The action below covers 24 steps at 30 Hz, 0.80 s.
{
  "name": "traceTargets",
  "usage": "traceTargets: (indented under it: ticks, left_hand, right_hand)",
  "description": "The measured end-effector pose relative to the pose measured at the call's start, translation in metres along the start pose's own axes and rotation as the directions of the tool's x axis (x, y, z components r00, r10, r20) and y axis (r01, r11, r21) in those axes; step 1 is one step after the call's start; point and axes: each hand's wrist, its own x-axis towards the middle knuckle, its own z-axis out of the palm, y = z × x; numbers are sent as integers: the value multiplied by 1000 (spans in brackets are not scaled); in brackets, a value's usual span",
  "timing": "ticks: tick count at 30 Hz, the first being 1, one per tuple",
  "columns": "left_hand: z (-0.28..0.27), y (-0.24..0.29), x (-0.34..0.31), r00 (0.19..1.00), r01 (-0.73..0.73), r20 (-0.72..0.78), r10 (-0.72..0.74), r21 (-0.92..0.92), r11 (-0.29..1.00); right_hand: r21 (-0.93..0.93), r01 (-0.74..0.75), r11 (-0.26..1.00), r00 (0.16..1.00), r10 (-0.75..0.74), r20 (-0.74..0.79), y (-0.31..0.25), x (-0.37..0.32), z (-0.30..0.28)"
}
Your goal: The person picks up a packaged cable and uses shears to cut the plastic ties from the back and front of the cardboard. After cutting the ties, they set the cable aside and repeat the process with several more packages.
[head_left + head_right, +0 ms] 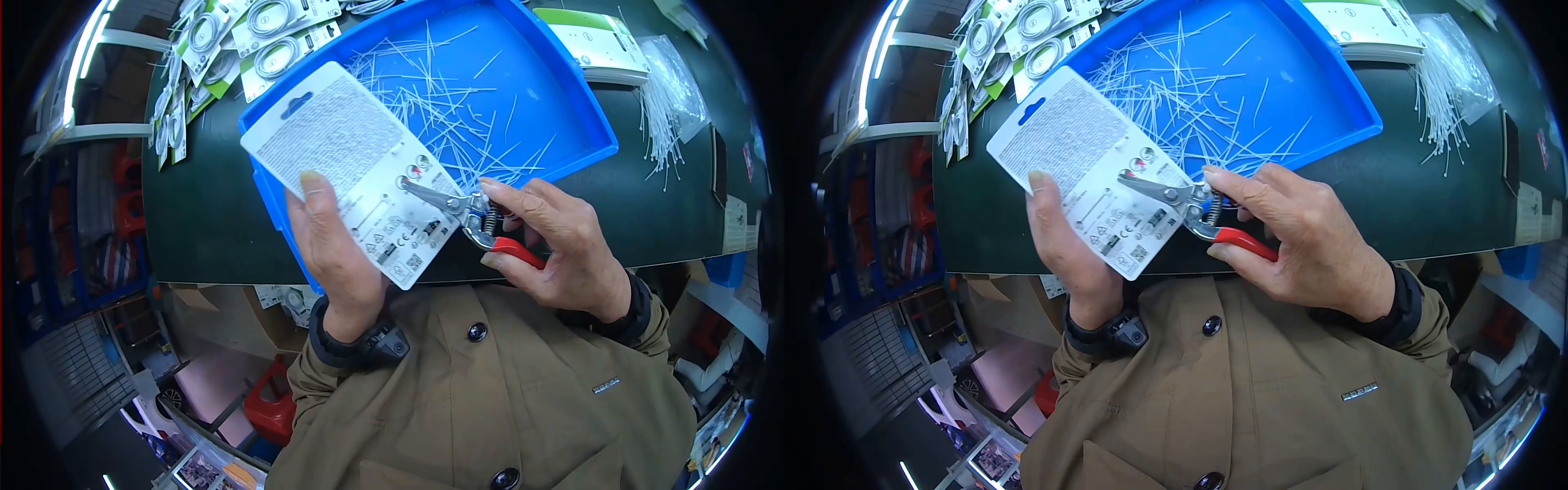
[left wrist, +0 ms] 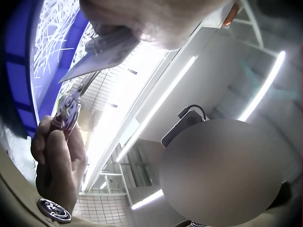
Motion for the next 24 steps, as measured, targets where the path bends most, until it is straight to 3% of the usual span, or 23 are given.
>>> traceTargets:
  ticks: [3, 24]
  left_hand:
    - [-9, 5, 6, 996, -3, -89, -1, -45, 999]
    - [-7, 2, 5, 997, 30, -64, -33, -54, 998]
  right_hand:
    - [-44, -1, 999, 1000, 2, 21, 4, -5, 0]
    - [-173, 84, 981, 996, -82, 16, 1, -3, 8]
